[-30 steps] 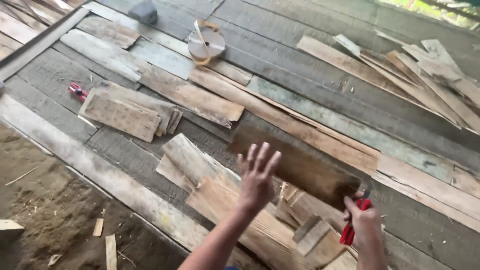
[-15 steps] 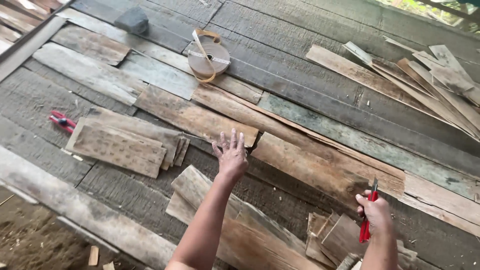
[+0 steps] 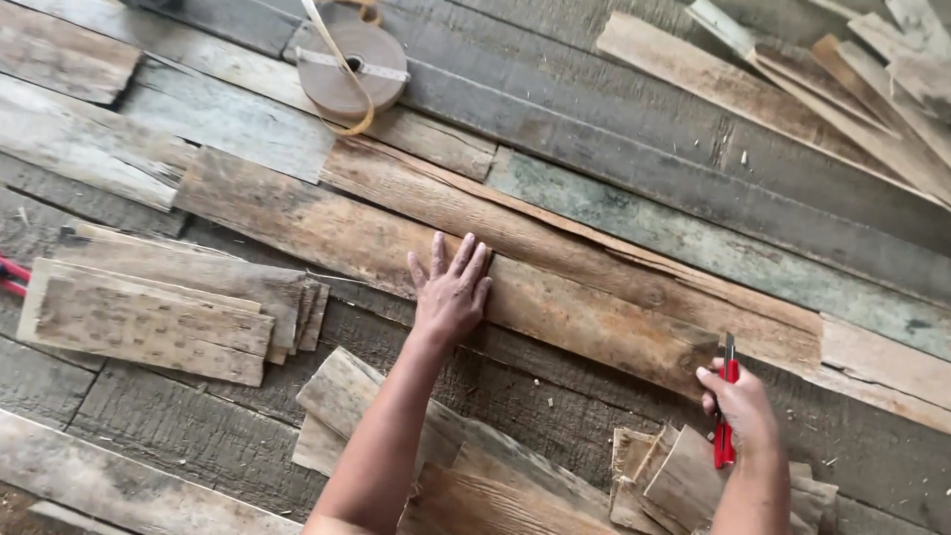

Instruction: Sorting and trimming thin wood strips using a utility knife on a wooden floor.

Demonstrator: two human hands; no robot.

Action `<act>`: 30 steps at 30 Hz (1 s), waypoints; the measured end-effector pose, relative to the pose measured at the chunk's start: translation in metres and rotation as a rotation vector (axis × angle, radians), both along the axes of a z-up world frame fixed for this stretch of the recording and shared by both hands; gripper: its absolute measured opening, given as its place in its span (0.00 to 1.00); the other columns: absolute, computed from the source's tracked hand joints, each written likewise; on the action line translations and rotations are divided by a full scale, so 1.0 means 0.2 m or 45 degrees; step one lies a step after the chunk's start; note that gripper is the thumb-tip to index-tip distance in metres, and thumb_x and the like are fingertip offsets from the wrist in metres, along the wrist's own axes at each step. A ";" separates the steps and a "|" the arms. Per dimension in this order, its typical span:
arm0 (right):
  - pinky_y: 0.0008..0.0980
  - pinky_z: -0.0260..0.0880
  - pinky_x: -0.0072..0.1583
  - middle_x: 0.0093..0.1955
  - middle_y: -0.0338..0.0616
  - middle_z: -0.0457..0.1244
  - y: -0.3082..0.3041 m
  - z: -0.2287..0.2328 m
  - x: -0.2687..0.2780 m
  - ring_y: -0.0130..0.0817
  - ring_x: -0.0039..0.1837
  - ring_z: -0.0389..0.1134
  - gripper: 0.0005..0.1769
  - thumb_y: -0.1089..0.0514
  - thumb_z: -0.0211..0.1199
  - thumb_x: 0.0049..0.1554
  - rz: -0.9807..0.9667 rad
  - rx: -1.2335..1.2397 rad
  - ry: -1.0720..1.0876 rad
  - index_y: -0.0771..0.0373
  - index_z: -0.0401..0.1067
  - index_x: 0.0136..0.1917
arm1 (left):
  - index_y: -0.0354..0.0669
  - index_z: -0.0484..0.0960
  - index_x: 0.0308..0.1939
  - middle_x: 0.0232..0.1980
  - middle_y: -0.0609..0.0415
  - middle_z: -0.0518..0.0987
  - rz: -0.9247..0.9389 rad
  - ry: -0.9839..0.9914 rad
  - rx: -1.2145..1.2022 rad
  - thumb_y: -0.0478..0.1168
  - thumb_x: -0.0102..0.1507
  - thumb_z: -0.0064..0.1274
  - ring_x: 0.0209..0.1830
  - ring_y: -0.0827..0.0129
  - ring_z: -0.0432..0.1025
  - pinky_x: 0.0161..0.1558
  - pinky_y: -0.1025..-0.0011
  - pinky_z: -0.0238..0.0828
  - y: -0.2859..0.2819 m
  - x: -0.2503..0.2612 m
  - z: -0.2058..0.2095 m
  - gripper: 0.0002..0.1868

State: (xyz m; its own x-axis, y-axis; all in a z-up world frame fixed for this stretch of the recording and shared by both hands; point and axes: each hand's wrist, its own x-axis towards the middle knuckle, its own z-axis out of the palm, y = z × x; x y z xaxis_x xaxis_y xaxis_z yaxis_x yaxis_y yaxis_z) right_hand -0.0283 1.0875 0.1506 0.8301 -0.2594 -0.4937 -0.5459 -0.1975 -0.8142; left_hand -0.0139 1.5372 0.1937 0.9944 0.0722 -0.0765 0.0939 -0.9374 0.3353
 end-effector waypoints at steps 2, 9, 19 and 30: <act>0.30 0.57 0.38 0.38 0.52 0.62 0.06 0.07 0.01 0.35 0.36 0.59 0.26 0.65 0.61 0.62 0.004 -0.081 0.057 0.73 0.64 0.72 | 0.63 0.56 0.77 0.82 0.69 0.47 0.011 -0.025 0.000 0.58 0.69 0.33 0.82 0.53 0.24 0.73 0.35 0.07 0.00 0.01 0.00 0.31; 0.36 0.65 0.37 0.42 0.55 0.62 -0.03 -0.18 0.05 0.38 0.33 0.63 0.22 0.66 0.64 0.59 0.096 -0.272 -0.044 0.76 0.66 0.65 | 0.63 0.59 0.77 0.82 0.66 0.49 -0.005 -0.151 0.026 0.58 0.68 0.38 0.81 0.48 0.32 0.70 0.28 0.18 0.01 -0.01 -0.07 0.32; 0.32 0.68 0.34 0.37 0.46 0.68 -0.09 -0.32 0.05 0.36 0.27 0.69 0.20 0.60 0.72 0.50 0.114 -0.507 -0.020 0.63 0.75 0.56 | 0.76 0.73 0.68 0.83 0.58 0.55 -0.033 -0.276 0.125 0.55 0.66 0.45 0.82 0.35 0.40 0.66 0.19 0.30 0.02 -0.01 -0.11 0.24; 0.37 0.70 0.43 0.39 0.46 0.68 -0.07 -0.29 0.05 0.40 0.33 0.71 0.18 0.59 0.69 0.53 0.181 -0.590 0.085 0.63 0.74 0.57 | 0.78 0.77 0.63 0.82 0.54 0.57 -0.053 -0.343 0.067 0.55 0.64 0.50 0.82 0.33 0.40 0.65 0.18 0.31 0.02 -0.02 -0.10 0.22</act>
